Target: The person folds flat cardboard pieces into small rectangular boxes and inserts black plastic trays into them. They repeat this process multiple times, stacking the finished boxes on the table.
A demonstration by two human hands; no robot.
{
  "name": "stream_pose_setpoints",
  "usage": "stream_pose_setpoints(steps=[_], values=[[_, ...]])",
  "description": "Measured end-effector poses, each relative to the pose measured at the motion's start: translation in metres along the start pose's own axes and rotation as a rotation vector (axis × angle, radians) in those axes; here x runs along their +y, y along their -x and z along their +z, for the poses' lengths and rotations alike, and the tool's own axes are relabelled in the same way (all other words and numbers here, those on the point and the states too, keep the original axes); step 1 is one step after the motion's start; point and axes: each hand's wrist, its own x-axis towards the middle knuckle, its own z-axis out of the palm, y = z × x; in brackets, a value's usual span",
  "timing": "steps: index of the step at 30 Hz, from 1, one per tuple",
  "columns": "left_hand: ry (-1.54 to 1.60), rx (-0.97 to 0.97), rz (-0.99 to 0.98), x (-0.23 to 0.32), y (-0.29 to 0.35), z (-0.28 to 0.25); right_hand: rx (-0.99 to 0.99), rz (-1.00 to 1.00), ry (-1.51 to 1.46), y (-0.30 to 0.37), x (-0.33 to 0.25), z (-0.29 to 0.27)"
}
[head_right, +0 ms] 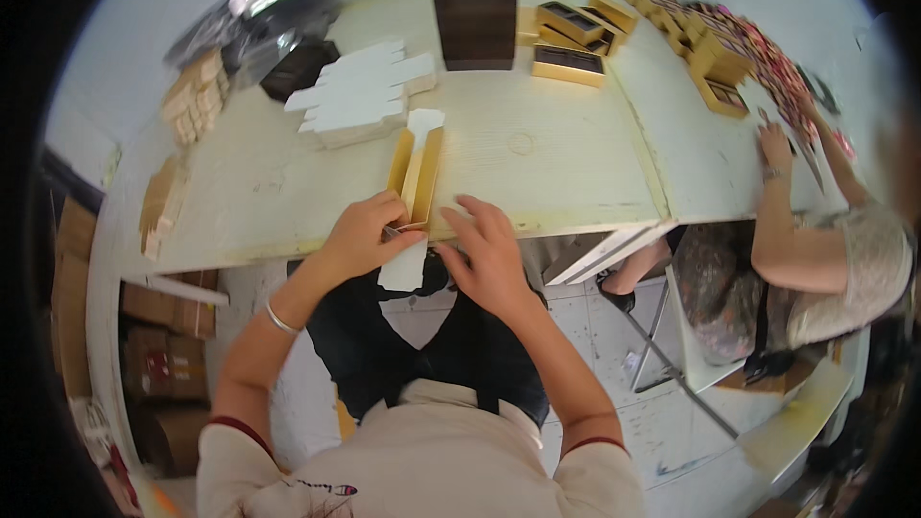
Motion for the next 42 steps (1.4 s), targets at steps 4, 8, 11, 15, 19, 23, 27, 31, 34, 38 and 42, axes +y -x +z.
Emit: stream_pose_setpoints(steps=[4, 8, 11, 15, 19, 23, 27, 31, 34, 38, 42], values=[[0.173, 0.029, -0.128, 0.012, -0.004, 0.004, -0.132, 0.108, -0.299, -0.022, 0.021, 0.008], [0.548, -0.029, -0.197, 0.014, 0.003, 0.001, -0.205, 0.139, -0.308, -0.024, 0.014, 0.002], [0.52, -0.04, -0.197, 0.008, -0.002, 0.002, -0.175, 0.0, -0.098, -0.025, 0.022, 0.004], [0.277, -0.003, -0.143, 0.014, -0.011, 0.007, -0.332, -0.151, 0.16, -0.038, 0.021, -0.001], [0.165, 0.171, 0.092, 0.009, -0.012, 0.019, -0.437, -0.076, 0.054, -0.04, 0.027, -0.011], [0.283, 0.198, -0.01, 0.011, -0.008, 0.03, -0.442, 0.154, -0.238, -0.042, 0.023, -0.014], [0.096, 0.199, 0.195, 0.004, -0.012, 0.029, -0.52, 0.221, -0.258, -0.053, 0.024, -0.019], [0.126, 0.248, 0.164, 0.013, -0.009, 0.029, -0.507, 0.106, -0.125, -0.049, 0.026, -0.016], [0.106, 0.264, 0.211, 0.003, -0.008, 0.033, -0.549, 0.11, -0.211, -0.049, 0.027, -0.022], [0.256, 0.224, 0.05, 0.003, -0.017, 0.034, -0.536, 0.196, -0.302, -0.049, 0.031, -0.03], [0.06, 0.127, -0.005, 0.012, -0.026, 0.016, -0.458, 0.03, -0.128, -0.05, 0.041, -0.027]])
